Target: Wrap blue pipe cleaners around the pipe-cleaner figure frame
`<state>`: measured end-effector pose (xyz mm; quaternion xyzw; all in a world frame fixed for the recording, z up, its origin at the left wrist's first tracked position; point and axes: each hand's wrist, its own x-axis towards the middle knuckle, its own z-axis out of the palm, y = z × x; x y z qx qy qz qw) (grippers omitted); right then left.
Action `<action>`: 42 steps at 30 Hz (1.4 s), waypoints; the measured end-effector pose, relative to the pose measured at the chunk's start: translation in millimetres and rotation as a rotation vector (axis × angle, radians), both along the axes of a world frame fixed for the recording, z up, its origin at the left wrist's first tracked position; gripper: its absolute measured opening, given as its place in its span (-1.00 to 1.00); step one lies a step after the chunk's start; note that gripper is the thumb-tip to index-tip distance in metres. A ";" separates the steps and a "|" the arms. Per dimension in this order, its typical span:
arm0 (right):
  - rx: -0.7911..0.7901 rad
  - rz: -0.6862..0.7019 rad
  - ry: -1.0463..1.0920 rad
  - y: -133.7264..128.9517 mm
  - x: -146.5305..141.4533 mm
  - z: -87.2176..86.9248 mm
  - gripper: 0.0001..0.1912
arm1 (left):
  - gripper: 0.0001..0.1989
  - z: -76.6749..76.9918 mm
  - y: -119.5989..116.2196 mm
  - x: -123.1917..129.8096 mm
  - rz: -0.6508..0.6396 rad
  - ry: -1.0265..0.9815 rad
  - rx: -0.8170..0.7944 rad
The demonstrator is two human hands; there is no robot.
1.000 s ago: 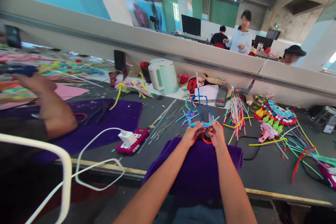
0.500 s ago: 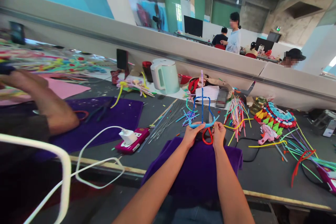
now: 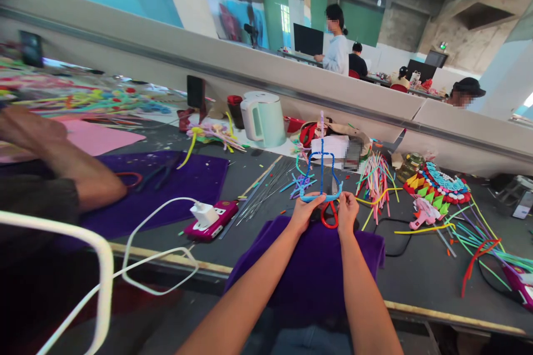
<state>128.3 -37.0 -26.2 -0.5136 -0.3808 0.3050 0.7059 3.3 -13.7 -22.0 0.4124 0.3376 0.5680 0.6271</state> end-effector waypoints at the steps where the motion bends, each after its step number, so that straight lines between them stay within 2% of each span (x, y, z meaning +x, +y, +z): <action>1: 0.012 0.001 -0.015 -0.4 -0.2 0.7 -0.68 | -0.66 0.3 -0.2 0.0 0.005 -0.001 -0.001; 5: 0.036 0.039 0.004 -1.9 -0.5 5.0 -0.70 | -0.67 0.6 -0.8 0.0 0.013 0.013 0.012; 9: -0.029 0.092 0.157 -1.8 2.0 8.3 -0.70 | -0.67 1.4 -2.0 0.8 -0.013 0.024 -0.004; 16: -0.031 0.332 0.480 0.7 7.0 8.1 -0.77 | -0.66 -2.8 0.7 0.3 -0.050 -0.051 -0.075; 20: 0.006 0.392 0.535 1.0 6.9 6.6 -0.75 | -0.65 -5.6 2.5 0.3 -0.071 -0.070 -0.092; 27: 0.042 0.284 0.420 0.6 4.0 7.1 -0.70 | -0.66 -4.4 1.9 2.3 -0.019 0.031 -0.036; 31: 0.103 0.208 0.299 -3.6 0.2 13.3 -0.38 | -0.65 -3.3 2.0 2.2 0.003 0.056 -0.038; 33: 0.130 0.176 0.197 -6.3 -1.6 16.7 -0.33 | -0.64 -2.7 2.2 2.3 0.014 0.049 -0.050; 36: 0.136 0.131 0.006 -8.7 -3.3 19.2 -0.40 | -0.63 -1.8 2.2 2.6 0.038 0.014 -0.072; 39: 0.119 0.109 -0.143 -8.1 -3.5 17.1 -0.59 | -0.64 -1.9 1.9 2.7 0.049 -0.022 -0.076; 42: 0.083 0.086 -0.204 -5.8 -3.2 12.4 -0.76 | -0.65 -2.6 1.8 2.6 0.053 -0.017 -0.065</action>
